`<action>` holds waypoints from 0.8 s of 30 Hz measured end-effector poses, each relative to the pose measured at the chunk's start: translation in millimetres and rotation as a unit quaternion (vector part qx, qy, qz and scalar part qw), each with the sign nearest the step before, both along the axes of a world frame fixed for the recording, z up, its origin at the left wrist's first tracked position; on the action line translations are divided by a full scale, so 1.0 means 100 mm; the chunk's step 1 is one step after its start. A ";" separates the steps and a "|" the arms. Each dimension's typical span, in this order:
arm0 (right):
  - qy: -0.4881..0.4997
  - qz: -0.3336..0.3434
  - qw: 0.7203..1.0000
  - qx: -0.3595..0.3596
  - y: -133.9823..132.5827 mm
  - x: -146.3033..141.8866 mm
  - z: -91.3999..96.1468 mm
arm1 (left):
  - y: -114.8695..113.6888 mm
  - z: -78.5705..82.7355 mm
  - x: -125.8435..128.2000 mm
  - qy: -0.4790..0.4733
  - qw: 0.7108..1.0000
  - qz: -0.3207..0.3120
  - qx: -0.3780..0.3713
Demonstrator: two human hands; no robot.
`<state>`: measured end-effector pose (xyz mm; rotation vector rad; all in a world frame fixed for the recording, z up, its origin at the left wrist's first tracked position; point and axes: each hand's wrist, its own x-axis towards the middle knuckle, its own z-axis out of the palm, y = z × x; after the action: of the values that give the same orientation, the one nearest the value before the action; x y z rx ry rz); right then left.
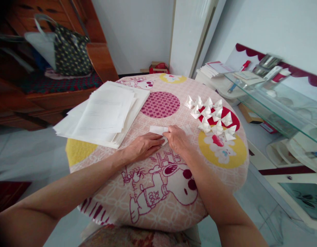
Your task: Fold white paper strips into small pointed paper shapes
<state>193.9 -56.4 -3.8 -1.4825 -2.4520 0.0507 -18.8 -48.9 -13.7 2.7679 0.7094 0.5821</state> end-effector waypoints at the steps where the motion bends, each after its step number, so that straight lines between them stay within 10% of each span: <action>1: 0.003 -0.003 1.000 -0.001 0.00 -0.01 -0.01 | 0.00 0.00 -0.01 -0.005 1.000 0.014 -0.003; 12: -0.007 0.013 1.000 0.009 -0.07 -0.02 -0.02 | 0.07 0.06 -0.10 0.005 0.975 0.223 0.009; 18: -0.032 0.010 0.999 0.003 -0.09 -0.06 0.05 | 0.10 0.02 -0.01 -0.105 0.991 0.074 0.022; 24: 0.077 -0.037 0.994 -0.065 -0.03 0.01 0.10 | 0.07 -0.10 0.05 -0.015 1.000 0.013 0.005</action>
<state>195.2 -59.2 6.0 -1.5593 -2.3083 0.3042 -13.7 -41.8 -24.1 2.7572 0.7380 0.6324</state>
